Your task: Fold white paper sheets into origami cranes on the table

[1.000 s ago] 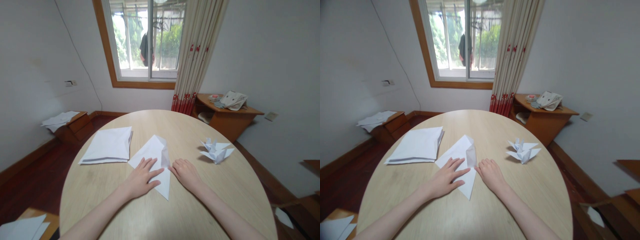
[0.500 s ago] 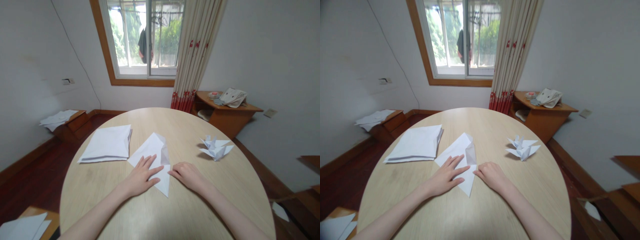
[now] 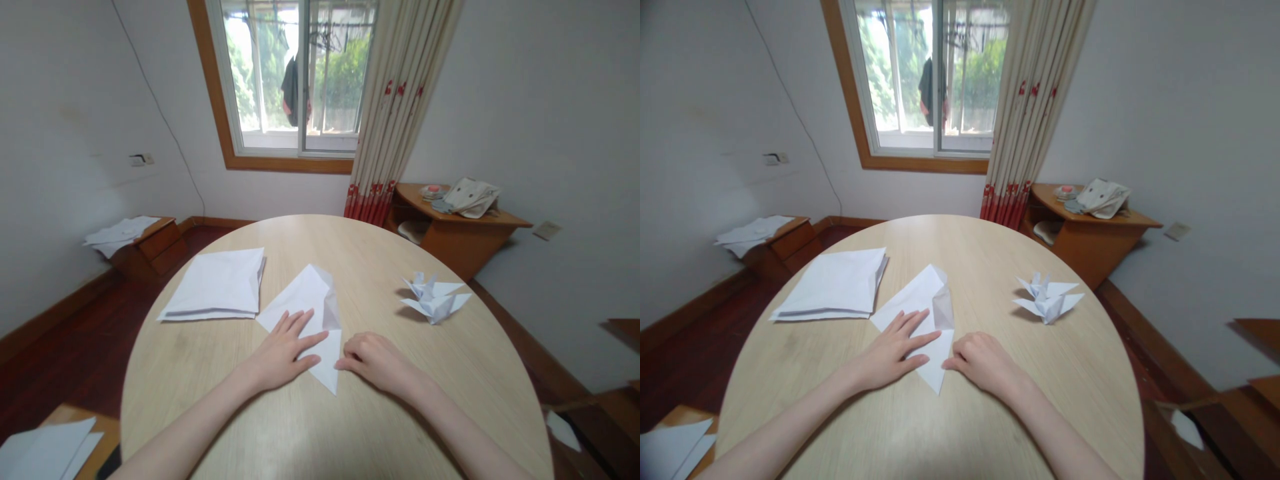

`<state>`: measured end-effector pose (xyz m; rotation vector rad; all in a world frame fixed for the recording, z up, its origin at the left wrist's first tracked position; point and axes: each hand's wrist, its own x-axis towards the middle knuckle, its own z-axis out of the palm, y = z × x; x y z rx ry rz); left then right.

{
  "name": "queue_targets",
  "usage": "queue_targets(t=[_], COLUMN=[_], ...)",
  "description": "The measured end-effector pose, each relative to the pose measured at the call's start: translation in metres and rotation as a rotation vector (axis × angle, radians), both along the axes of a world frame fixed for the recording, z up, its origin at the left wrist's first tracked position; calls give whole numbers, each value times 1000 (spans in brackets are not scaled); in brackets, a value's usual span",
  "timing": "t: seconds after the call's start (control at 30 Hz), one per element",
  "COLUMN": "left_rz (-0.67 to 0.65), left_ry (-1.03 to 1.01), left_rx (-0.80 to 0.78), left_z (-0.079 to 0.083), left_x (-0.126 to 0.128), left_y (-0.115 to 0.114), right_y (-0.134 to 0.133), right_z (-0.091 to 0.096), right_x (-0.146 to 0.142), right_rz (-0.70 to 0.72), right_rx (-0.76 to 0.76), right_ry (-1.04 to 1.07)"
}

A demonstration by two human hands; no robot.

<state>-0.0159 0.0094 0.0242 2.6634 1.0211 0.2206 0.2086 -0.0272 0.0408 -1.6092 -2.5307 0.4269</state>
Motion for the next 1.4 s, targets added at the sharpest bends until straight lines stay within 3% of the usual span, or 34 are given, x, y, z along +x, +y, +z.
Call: queue_targets(t=[1.13,1.23,1.4], left_rz=[-16,-33,-27], left_ry=[20,16,-13], left_rx=[45,53,71], left_z=[-4,-6,-3], left_x=[-2,-3,-1], left_y=[0,1,-3], right_y=[-5,-4,-1], right_z=[-1,-3,-9], right_x=[-4,-2,-1], right_rz=[112,144,175], right_rx=[-49,42,323], right_ry=[155,222,275])
